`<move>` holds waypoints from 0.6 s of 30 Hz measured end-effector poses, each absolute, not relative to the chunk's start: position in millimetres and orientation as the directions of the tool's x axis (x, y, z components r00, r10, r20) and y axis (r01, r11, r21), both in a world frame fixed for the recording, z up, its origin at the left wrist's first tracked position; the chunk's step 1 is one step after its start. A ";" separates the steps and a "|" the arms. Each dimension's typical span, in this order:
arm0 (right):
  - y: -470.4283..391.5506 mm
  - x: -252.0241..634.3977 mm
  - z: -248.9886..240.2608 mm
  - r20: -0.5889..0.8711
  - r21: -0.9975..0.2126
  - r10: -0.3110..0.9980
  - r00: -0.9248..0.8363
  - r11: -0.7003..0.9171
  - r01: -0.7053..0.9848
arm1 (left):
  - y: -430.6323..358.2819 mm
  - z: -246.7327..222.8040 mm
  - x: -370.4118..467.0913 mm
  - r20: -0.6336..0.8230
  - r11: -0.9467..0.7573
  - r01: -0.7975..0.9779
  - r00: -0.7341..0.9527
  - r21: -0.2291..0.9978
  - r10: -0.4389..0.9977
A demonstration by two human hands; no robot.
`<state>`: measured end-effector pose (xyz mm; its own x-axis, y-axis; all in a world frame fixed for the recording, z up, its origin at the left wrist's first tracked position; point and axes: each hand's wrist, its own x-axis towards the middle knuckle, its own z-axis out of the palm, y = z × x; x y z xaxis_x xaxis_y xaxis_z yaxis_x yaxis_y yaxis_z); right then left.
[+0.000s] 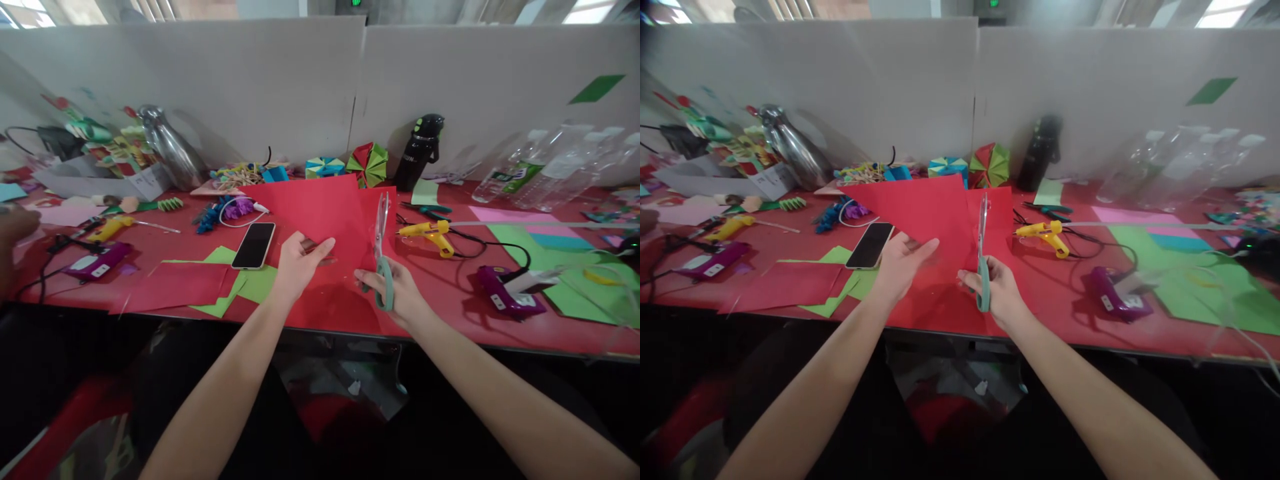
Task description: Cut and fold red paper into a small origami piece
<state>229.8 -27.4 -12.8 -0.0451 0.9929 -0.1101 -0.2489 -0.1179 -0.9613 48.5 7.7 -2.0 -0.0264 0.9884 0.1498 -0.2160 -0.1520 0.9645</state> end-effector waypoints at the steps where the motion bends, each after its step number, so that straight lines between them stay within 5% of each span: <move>1: -27.3 228.9 -13.6 -0.107 -0.964 0.993 -0.047 -0.115 -0.239 | 6.5 -2.1 49.3 0.144 -0.144 -0.214 -0.014 0.966 0.989; 7: -25.8 230.1 -24.2 -0.043 -0.968 0.994 -0.103 -0.067 -0.244 | 3.5 0.0 50.5 0.179 -0.170 -0.191 0.031 0.967 0.983; 12: -25.5 237.9 -31.3 -0.004 -0.948 0.968 -0.251 -0.084 -0.307 | 13.6 6.4 31.7 0.243 -0.268 -0.197 -0.142 0.943 0.960; 18: -26.3 250.5 -25.3 0.072 -0.915 0.848 -0.524 -0.153 -0.374 | 19.4 12.4 6.8 0.121 -0.121 -0.500 -0.033 0.858 0.992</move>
<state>250.5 -26.3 -25.3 -0.5244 0.8484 0.0725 -0.3735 -0.1528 -0.9150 6.8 19.4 12.4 -0.0327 0.9921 0.1208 -0.4998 -0.1209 0.8577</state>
